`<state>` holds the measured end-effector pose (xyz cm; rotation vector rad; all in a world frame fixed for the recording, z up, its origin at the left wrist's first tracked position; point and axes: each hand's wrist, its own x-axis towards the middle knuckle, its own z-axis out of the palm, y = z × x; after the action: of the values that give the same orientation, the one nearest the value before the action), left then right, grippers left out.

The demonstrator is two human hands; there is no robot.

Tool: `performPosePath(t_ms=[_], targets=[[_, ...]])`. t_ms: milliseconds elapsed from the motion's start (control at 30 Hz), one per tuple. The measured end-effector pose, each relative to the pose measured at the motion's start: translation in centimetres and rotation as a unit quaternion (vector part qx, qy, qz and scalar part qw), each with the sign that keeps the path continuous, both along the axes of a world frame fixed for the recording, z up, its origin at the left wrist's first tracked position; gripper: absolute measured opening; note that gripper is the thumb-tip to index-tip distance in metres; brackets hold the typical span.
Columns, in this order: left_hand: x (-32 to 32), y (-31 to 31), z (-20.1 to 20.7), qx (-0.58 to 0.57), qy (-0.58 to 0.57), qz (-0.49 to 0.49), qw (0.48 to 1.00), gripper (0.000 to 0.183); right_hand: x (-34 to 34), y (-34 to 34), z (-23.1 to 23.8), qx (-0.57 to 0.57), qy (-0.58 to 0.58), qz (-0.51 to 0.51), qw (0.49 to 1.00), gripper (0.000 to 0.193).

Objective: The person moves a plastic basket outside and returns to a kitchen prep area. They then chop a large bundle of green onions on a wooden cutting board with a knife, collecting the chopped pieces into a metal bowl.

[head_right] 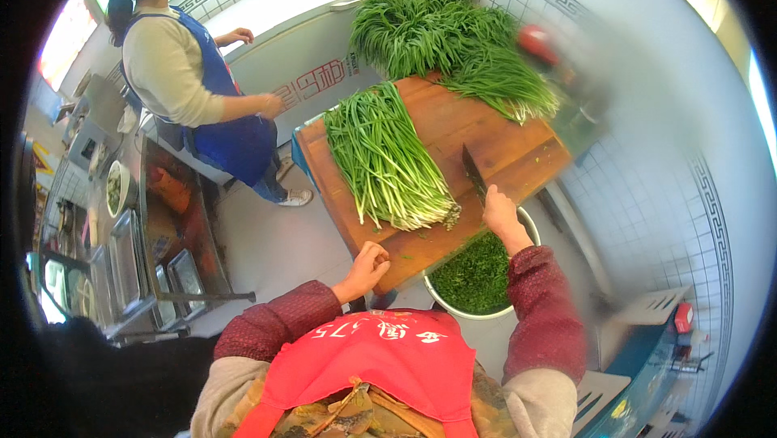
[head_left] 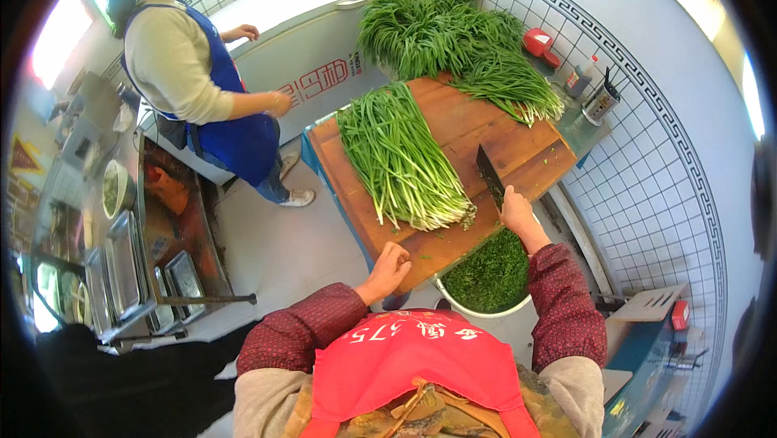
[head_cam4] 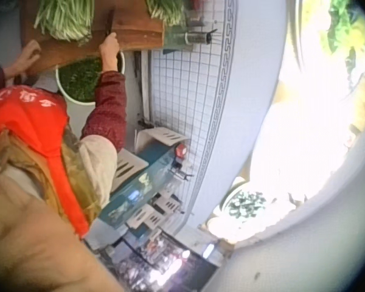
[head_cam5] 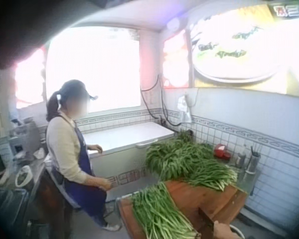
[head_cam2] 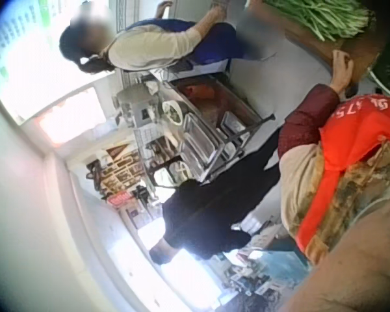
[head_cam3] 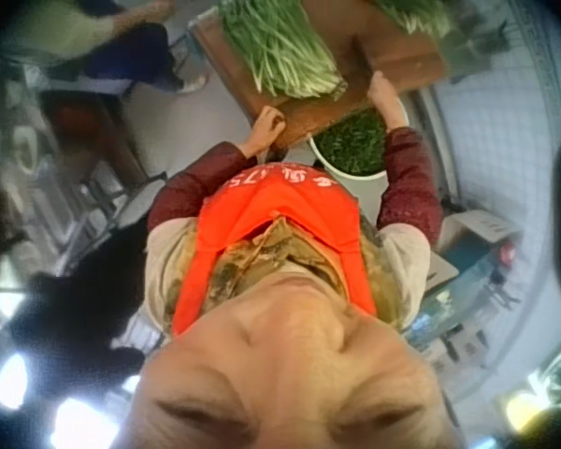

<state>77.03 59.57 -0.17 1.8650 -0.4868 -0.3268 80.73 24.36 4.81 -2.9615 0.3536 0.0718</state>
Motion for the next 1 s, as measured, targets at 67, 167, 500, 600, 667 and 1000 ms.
performPosePath(t_ms=[67, 167, 500, 600, 667, 1000], targets=[[0.7, 2.8, 1.0, -0.044, 0.068, 0.038, 0.996, 0.012, 0.3, 1.1, 0.0, 0.011, -0.008, -0.038, 0.999, 0.024], [1.8, 5.3, 1.6, -0.244, 0.358, 0.153, 0.888, 0.010, 0.4, 2.5, -0.4, 0.009, 0.019, -0.097, 0.995, 0.022], [3.7, 3.1, 0.0, -0.132, -0.230, -0.019, 0.964, 0.011, -0.1, 3.0, -1.3, 0.000, -0.014, -0.131, 0.991, 0.020], [5.2, 3.7, 0.6, -0.076, -0.367, -0.127, 0.918, 0.019, -0.1, 3.0, -1.4, 0.000, -0.020, -0.138, 0.990, 0.019], [6.7, 4.2, 1.0, -0.059, -0.403, -0.135, 0.903, 0.022, -0.1, 3.2, -1.7, 0.012, -0.021, -0.138, 0.990, 0.020], [12.1, 5.3, 0.7, -0.016, -0.347, -0.269, 0.899, 0.019, -0.1, 4.6, -2.2, -0.025, -0.010, -0.160, 0.987, 0.025]])
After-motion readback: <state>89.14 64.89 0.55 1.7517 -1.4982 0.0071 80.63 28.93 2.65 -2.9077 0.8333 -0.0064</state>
